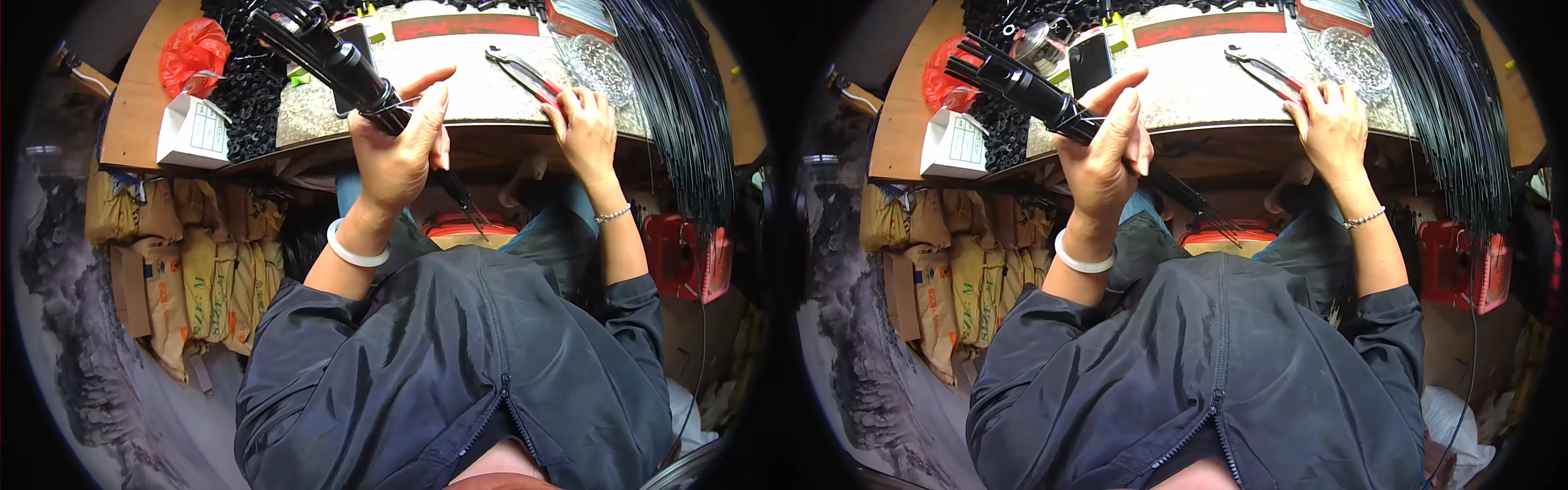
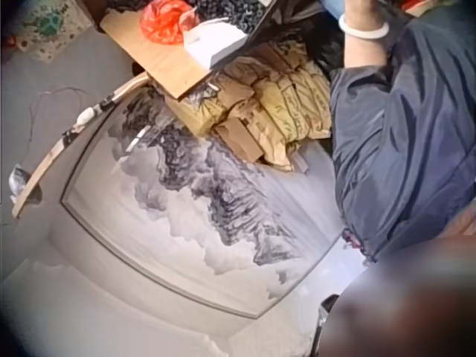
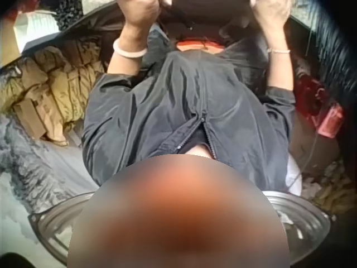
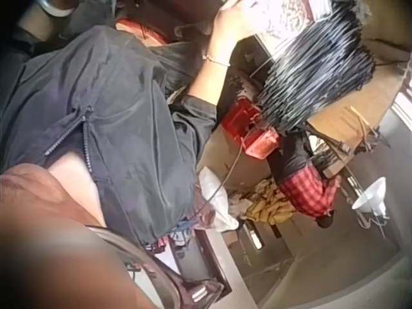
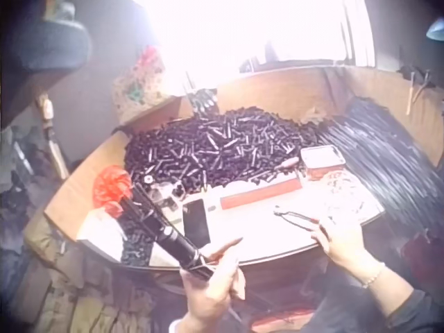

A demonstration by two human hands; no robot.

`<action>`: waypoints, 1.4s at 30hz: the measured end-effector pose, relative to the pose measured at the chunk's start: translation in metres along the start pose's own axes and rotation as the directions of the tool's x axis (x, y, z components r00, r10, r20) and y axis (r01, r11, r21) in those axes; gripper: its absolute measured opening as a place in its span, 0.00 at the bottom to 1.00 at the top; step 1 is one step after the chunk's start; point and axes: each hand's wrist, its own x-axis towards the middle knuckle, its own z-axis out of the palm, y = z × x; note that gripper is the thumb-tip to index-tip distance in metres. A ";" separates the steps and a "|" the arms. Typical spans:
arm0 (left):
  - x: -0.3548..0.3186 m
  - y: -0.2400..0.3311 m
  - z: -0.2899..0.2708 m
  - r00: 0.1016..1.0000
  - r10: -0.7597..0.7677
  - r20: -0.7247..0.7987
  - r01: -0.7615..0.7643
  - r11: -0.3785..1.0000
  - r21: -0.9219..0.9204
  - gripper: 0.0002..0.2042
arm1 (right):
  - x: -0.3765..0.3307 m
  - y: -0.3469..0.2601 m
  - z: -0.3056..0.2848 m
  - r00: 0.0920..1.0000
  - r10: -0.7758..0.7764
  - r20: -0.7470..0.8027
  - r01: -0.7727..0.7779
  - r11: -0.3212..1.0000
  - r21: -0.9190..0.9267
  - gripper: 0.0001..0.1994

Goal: Assembling, sorting, and crimping wire bundles for electronic components.

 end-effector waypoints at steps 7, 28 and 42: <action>0.001 0.001 -0.004 0.999 0.034 0.015 -0.036 0.992 0.121 0.11 | -0.003 0.008 -0.006 0.989 0.084 0.123 -0.136 0.841 0.524 0.05; -0.006 -0.005 -0.001 0.994 0.013 0.107 -0.027 0.991 0.133 0.14 | -0.005 -0.049 -0.144 0.884 -0.439 0.161 0.335 0.836 0.435 0.10; -0.005 -0.004 0.000 0.982 0.023 0.187 -0.053 0.986 0.157 0.15 | -0.008 -0.041 -0.137 0.384 -0.535 0.753 -0.811 0.195 0.552 0.17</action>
